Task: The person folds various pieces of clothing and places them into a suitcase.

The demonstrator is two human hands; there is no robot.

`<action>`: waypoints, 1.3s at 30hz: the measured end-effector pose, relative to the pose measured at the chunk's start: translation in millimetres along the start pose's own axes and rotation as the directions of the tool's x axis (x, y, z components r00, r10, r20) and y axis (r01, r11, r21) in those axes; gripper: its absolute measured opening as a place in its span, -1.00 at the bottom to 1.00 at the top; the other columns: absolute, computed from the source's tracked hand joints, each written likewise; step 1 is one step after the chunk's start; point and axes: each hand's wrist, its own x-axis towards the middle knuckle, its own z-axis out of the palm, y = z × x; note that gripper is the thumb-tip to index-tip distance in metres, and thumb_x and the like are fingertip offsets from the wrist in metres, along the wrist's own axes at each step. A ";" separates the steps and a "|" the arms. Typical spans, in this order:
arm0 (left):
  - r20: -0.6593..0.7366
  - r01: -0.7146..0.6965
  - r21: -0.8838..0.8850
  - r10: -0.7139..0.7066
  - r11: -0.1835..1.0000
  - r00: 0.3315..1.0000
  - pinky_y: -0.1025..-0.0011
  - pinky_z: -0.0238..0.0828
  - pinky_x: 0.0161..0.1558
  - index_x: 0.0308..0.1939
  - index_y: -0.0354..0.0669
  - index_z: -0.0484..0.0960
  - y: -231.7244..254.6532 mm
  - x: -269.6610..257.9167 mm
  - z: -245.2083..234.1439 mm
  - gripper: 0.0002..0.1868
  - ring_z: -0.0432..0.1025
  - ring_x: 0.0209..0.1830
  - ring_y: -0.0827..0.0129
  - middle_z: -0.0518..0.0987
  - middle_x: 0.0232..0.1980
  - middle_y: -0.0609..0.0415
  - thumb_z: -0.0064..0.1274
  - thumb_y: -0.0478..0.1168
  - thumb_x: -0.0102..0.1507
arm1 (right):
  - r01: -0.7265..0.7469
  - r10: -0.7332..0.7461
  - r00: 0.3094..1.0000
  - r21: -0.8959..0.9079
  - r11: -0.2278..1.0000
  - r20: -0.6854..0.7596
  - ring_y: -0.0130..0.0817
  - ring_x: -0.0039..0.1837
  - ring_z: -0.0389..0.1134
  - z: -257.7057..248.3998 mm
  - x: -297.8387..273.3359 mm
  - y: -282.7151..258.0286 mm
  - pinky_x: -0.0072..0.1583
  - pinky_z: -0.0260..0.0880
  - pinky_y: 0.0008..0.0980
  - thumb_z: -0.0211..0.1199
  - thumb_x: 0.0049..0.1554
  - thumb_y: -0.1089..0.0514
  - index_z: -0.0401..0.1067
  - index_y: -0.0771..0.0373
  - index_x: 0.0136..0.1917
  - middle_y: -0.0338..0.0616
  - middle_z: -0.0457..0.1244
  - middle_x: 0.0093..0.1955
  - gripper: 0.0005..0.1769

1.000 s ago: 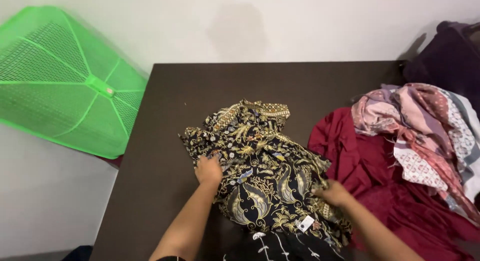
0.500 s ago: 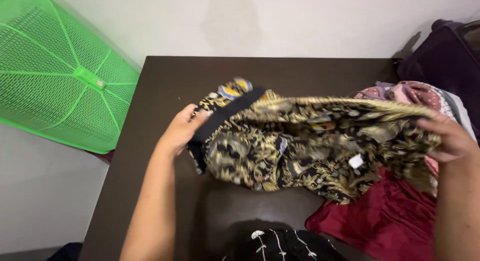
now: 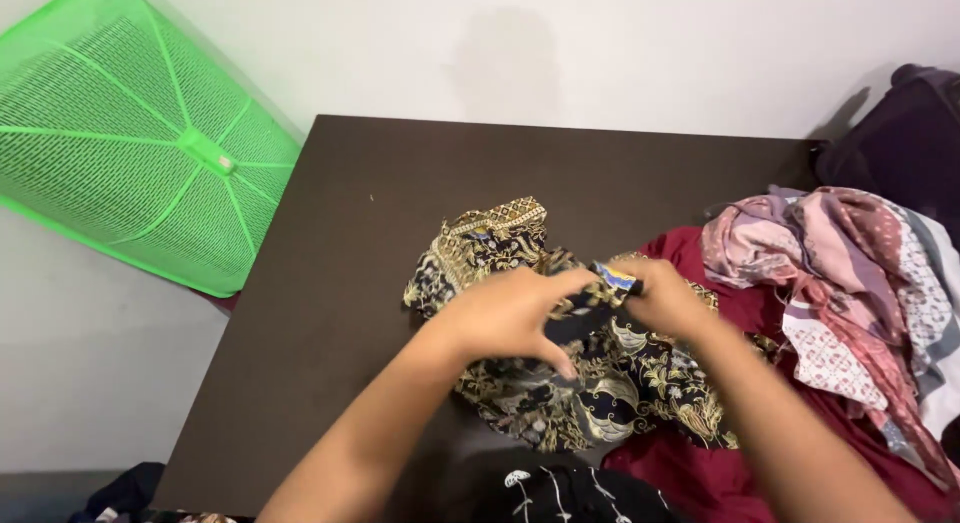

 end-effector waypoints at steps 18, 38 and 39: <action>-0.446 -0.727 -0.685 -0.815 0.045 0.369 -0.07 0.64 -0.02 0.12 -0.25 0.48 -242.1 10.5 -111.9 -0.65 0.61 -0.06 -0.01 0.65 0.00 -0.16 -0.10 -0.11 0.34 | 0.083 -0.198 0.913 -0.314 0.946 -0.356 0.08 0.62 0.01 -84.2 43.5 -49.6 0.59 0.06 0.04 0.39 0.15 -0.08 0.20 0.15 0.47 0.19 -0.02 0.56 -0.27; 0.257 0.277 -0.944 -0.928 -0.180 0.271 0.37 0.52 -0.45 -0.02 -0.24 0.42 -379.0 -249.2 64.5 -0.71 0.56 -0.36 0.12 0.58 -0.12 -0.20 -0.06 -0.08 0.34 | -0.207 0.243 0.710 -0.134 0.969 0.661 -0.34 0.31 0.34 144.7 -22.8 98.1 0.33 0.33 -0.23 0.28 0.17 -0.04 0.54 -0.05 0.20 -0.32 0.37 0.22 -0.67; 0.229 0.260 -0.954 -0.922 -0.149 0.314 0.45 0.38 -0.56 -0.11 -0.28 0.43 -398.4 -268.7 48.3 -0.70 0.52 -0.48 0.24 0.62 -0.25 -0.09 0.00 -0.07 0.33 | -0.478 0.172 0.442 0.068 0.876 0.880 -0.42 0.22 0.38 108.3 -10.8 83.1 0.21 0.43 -0.31 0.28 0.16 0.00 0.52 0.05 0.26 -0.35 0.41 0.15 -0.60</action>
